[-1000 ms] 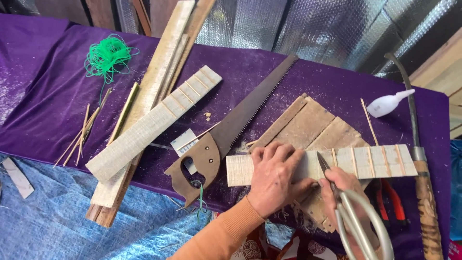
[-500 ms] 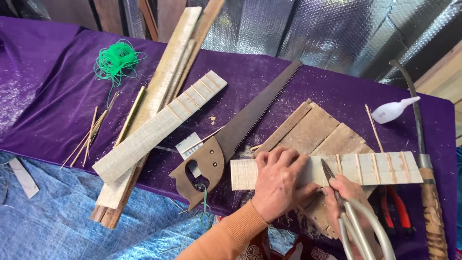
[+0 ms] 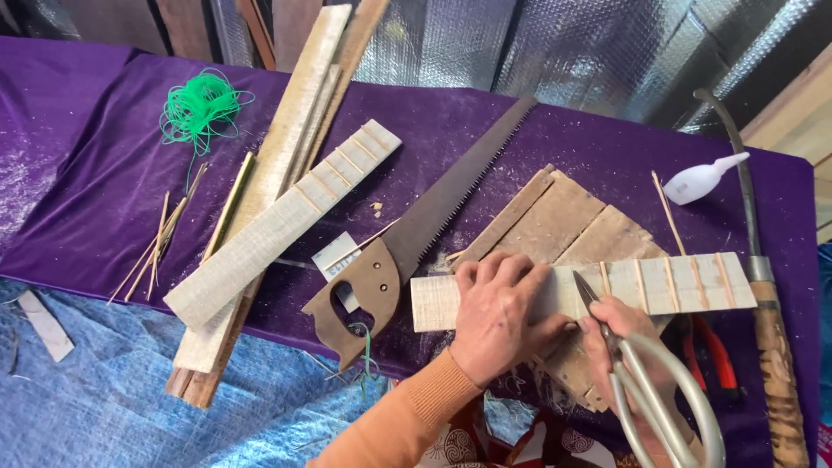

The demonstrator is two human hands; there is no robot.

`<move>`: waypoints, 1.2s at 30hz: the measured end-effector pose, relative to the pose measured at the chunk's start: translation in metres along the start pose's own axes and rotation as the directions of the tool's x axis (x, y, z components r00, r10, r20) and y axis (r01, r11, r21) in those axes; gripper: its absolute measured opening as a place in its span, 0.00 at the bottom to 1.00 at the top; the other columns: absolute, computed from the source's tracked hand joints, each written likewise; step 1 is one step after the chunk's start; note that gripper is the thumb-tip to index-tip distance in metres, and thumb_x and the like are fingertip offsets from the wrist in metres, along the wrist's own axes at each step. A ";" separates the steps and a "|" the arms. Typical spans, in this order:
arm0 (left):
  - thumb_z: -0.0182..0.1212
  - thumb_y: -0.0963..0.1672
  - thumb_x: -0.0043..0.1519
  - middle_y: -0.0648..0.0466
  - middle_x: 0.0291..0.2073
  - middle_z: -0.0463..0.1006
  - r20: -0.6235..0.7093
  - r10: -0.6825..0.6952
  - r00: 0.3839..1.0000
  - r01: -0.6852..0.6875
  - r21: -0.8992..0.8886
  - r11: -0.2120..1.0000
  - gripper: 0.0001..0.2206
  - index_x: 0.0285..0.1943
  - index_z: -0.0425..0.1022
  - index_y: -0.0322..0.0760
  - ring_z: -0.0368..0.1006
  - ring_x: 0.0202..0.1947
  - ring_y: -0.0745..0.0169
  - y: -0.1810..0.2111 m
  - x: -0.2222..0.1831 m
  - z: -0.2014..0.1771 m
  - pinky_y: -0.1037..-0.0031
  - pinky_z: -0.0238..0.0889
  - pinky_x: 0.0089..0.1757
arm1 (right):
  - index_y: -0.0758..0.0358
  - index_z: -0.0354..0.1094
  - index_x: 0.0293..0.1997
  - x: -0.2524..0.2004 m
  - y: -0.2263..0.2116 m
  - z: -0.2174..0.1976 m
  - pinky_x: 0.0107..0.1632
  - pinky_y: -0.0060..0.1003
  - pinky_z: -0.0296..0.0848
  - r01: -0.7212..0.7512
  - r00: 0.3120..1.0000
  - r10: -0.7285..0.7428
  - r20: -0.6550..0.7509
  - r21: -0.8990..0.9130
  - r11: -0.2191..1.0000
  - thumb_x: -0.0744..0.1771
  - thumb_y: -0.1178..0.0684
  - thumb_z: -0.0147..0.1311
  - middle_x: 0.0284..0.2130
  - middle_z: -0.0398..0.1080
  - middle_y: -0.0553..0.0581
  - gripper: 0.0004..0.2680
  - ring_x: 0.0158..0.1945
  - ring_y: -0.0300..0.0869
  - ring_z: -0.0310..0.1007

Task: Using scissors to refine or trim the fret slots on a wooden instrument neck/fretboard.

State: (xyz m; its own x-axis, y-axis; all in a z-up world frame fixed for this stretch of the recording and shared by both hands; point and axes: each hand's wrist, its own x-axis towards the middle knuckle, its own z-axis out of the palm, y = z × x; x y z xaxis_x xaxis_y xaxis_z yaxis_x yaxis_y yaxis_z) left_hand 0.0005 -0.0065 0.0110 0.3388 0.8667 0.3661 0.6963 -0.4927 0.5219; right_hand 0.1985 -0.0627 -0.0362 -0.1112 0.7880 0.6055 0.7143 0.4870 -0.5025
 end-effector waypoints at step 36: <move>0.66 0.57 0.52 0.49 0.50 0.76 -0.015 0.014 1.000 -0.014 0.041 0.999 0.29 0.58 0.73 0.42 0.65 0.54 0.46 -0.003 -0.001 0.008 0.55 0.50 0.49 | 0.69 0.68 0.51 -0.058 -0.029 -0.015 0.51 0.35 0.79 -0.042 0.993 0.037 -0.110 -0.043 0.998 0.67 0.61 0.58 0.45 0.74 0.69 0.09 0.46 0.50 0.79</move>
